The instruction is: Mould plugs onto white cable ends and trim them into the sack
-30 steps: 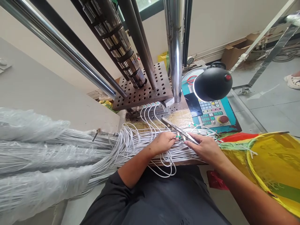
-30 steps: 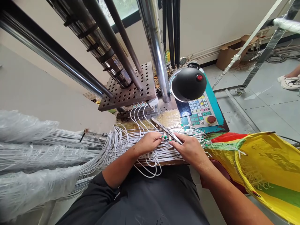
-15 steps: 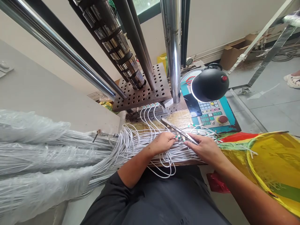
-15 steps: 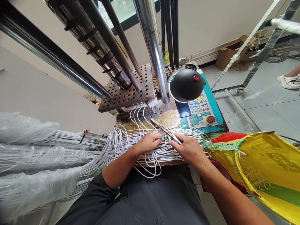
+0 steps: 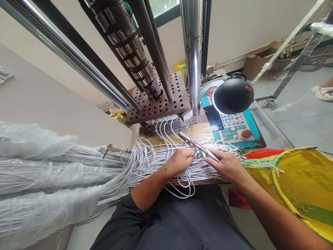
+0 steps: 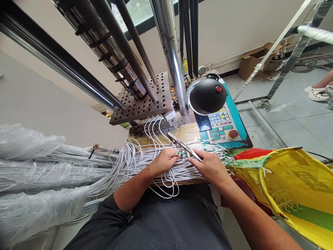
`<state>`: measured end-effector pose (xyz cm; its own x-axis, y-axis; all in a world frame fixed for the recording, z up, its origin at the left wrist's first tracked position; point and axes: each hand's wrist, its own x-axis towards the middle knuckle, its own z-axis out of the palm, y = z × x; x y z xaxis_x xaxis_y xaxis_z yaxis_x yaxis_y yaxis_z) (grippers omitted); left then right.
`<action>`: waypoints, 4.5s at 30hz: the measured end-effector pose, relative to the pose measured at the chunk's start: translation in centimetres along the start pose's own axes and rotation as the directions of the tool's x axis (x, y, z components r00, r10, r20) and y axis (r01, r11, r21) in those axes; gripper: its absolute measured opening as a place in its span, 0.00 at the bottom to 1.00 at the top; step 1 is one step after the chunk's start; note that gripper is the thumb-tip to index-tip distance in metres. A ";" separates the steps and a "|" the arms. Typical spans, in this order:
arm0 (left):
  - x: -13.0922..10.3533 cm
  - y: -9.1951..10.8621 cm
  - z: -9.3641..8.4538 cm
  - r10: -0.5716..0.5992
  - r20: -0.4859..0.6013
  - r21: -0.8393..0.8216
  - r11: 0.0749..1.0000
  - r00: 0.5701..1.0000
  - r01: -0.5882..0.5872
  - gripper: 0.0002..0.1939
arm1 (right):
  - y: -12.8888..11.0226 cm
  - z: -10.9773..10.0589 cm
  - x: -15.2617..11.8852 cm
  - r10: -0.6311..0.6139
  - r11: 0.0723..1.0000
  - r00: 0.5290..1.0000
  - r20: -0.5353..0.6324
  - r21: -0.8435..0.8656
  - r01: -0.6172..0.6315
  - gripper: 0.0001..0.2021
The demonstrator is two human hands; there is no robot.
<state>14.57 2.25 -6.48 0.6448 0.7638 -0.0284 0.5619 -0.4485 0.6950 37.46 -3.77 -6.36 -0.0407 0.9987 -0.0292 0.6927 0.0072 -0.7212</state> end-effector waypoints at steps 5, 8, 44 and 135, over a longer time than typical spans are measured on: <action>-0.1 0.0 0.1 -0.004 -0.009 0.014 1.000 1.000 0.004 0.18 | 0.1 0.1 0.1 0.027 0.999 1.000 0.010 -0.030 -0.027 0.22; -0.1 0.1 0.1 -0.005 -0.025 0.020 1.000 1.000 0.006 0.18 | 0.1 0.1 0.1 0.025 0.999 1.000 0.010 -0.035 -0.024 0.23; 0.4 -0.8 -4.1 -0.486 0.162 -0.949 0.161 0.859 0.270 0.18 | -0.7 -0.3 0.3 0.101 0.995 0.992 0.069 -0.032 -0.099 0.25; 0.4 1.2 -2.3 -0.115 0.048 0.471 0.879 0.992 0.079 0.19 | -0.7 -1.1 0.1 0.102 0.994 0.994 0.044 0.034 -0.103 0.27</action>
<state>14.30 3.10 -4.03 0.6004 0.7869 -0.1426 0.7884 -0.5526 0.2701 37.74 -3.57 -5.14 -0.0019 0.9911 -0.1332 0.6681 -0.0979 -0.7376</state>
